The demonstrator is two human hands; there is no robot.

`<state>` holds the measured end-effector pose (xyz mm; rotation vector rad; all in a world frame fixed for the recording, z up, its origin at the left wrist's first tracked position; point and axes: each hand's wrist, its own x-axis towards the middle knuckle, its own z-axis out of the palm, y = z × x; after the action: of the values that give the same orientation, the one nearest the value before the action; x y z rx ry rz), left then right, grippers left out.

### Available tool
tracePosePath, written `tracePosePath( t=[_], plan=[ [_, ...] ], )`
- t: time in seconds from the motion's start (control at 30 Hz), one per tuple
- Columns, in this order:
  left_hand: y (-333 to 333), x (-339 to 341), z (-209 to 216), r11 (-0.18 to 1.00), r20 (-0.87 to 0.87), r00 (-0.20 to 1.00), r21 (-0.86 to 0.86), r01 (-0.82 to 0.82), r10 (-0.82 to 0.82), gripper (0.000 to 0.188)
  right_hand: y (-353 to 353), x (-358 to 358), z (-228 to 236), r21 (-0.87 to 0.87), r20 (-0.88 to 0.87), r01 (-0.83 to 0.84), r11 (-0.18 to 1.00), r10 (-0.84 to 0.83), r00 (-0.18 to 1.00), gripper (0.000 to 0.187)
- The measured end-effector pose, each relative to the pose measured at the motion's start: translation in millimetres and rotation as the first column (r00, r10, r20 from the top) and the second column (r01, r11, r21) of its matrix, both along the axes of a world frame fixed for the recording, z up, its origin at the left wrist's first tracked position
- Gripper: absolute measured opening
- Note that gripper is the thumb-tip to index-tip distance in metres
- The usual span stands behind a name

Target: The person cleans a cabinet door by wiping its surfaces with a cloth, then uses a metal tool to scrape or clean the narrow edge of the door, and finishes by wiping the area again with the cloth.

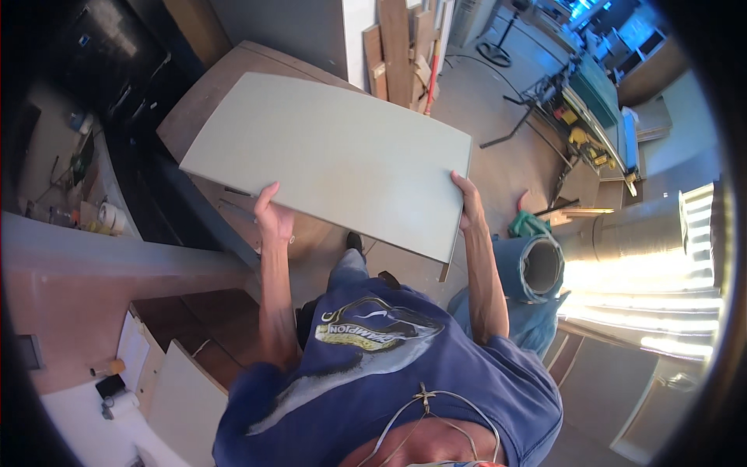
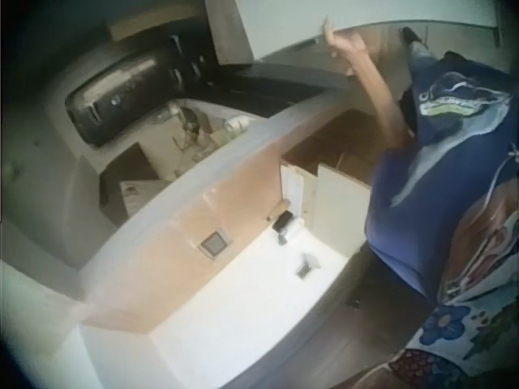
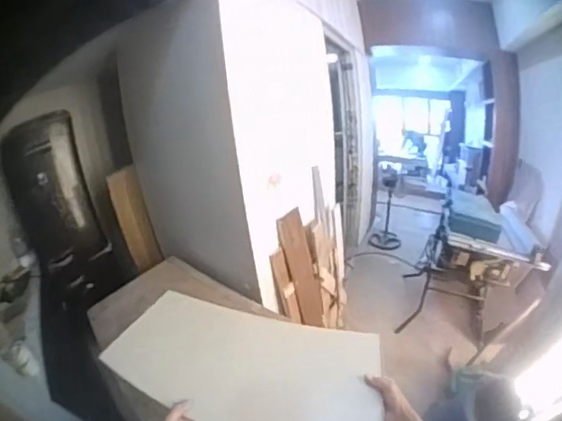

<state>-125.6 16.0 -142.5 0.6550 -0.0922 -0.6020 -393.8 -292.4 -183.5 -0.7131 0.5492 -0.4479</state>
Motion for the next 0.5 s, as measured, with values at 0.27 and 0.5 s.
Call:
tracePosePath(
  t=[0.27, 0.5],
  plan=[
    [-137.8, 159.1, -53.5, 0.988, -0.053, 0.995, 0.126, 0.089, -0.083, 0.044, -96.8, 124.8, -63.7, 0.099, 0.031, 0.038, 0.994, -0.041, 0.999, 0.058],
    [-214.7, 278.8, -99.0, 0.964, -0.123, 0.989, 0.244, 0.11, -0.082, 0.05, -147.1, 212.7, -94.8, 0.225, -0.17, 0.079, 0.971, -0.041, 0.985, 0.055]
  ],
)
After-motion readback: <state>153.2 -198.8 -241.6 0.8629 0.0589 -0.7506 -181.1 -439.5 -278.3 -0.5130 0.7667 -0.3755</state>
